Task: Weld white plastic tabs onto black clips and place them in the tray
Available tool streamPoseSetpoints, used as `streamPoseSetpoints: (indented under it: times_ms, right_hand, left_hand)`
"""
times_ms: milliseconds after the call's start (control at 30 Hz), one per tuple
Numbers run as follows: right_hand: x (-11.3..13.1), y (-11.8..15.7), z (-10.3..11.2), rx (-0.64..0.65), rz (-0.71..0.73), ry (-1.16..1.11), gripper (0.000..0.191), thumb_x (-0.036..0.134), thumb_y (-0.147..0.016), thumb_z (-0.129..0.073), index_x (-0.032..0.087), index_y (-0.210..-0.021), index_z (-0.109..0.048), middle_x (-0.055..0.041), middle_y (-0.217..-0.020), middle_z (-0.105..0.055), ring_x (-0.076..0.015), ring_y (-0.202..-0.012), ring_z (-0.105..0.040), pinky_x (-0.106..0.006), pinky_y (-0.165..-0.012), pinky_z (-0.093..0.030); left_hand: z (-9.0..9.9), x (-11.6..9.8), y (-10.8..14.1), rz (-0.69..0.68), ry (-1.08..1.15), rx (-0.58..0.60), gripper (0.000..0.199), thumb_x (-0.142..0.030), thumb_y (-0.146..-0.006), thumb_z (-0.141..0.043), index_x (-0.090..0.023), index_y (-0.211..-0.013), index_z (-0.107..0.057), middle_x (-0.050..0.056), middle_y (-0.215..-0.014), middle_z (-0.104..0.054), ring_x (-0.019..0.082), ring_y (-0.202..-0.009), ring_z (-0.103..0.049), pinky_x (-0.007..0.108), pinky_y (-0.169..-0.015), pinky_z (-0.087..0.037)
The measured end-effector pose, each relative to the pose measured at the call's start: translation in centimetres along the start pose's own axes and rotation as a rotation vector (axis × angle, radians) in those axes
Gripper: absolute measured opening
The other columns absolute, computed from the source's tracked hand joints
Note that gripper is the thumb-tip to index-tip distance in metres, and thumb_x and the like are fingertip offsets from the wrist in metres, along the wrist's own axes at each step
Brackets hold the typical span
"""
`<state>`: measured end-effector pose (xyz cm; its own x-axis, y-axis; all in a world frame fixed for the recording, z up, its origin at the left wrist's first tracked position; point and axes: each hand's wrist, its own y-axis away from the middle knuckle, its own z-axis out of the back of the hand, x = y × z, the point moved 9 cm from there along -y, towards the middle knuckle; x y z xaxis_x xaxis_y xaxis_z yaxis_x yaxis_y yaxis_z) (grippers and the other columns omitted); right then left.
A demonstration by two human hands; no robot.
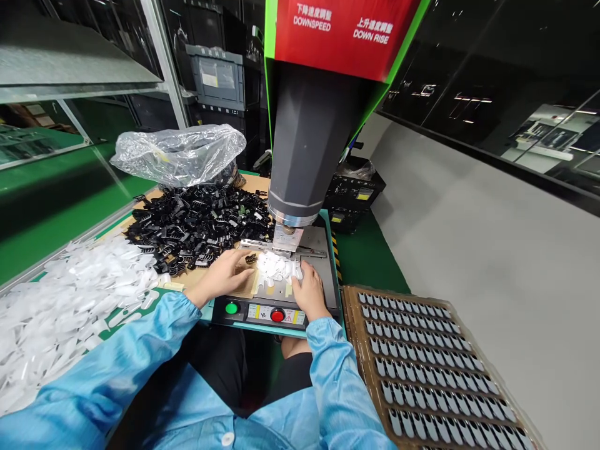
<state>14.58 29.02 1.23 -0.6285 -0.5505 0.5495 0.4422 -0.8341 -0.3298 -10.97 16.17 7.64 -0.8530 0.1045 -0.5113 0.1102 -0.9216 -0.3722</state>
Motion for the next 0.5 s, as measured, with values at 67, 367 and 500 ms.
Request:
streamPoseSetpoints:
  times_ms: [67,367,500]
  right_hand:
    - [-0.1,-0.9,0.7,-0.035,-0.022,-0.02,0.055,0.034,-0.096,-0.056,0.018,-0.148,-0.054,-0.0177,-0.144,-0.067,-0.0343,-0.138,-0.06,-0.057,-0.118,-0.048]
    - [2.8,-7.2,0.4,-0.035,-0.102,-0.035,0.043,0.029,-0.089,-0.071,0.022,-0.13,-0.06,-0.0121,-0.125,-0.074,-0.0325,-0.124,-0.064,-0.047,-0.106,-0.053]
    - [2.7,-8.4,-0.6,-0.024,-0.158,0.025,0.037,0.033,-0.088,-0.074,0.019,-0.119,-0.06,-0.0136,-0.111,-0.071,-0.0313,-0.111,-0.066,-0.043,-0.096,-0.054]
  left_hand:
    - [-0.5,-0.1,-2.2,0.014,-0.022,-0.003,0.052,-0.041,-0.099,-0.067,-0.019,-0.147,-0.061,0.015,-0.141,-0.068,0.035,-0.132,-0.06,0.051,-0.115,-0.05]
    - [-5.2,-1.1,-9.5,0.103,0.027,0.046,0.061,-0.035,-0.09,-0.078,-0.017,-0.146,-0.063,0.016,-0.137,-0.07,0.036,-0.13,-0.059,0.048,-0.112,-0.048]
    - [-6.9,-0.9,-10.4,0.106,0.062,0.056,0.045,-0.034,-0.089,-0.078,-0.018,-0.13,-0.071,0.016,-0.124,-0.074,0.035,-0.12,-0.062,0.046,-0.104,-0.05]
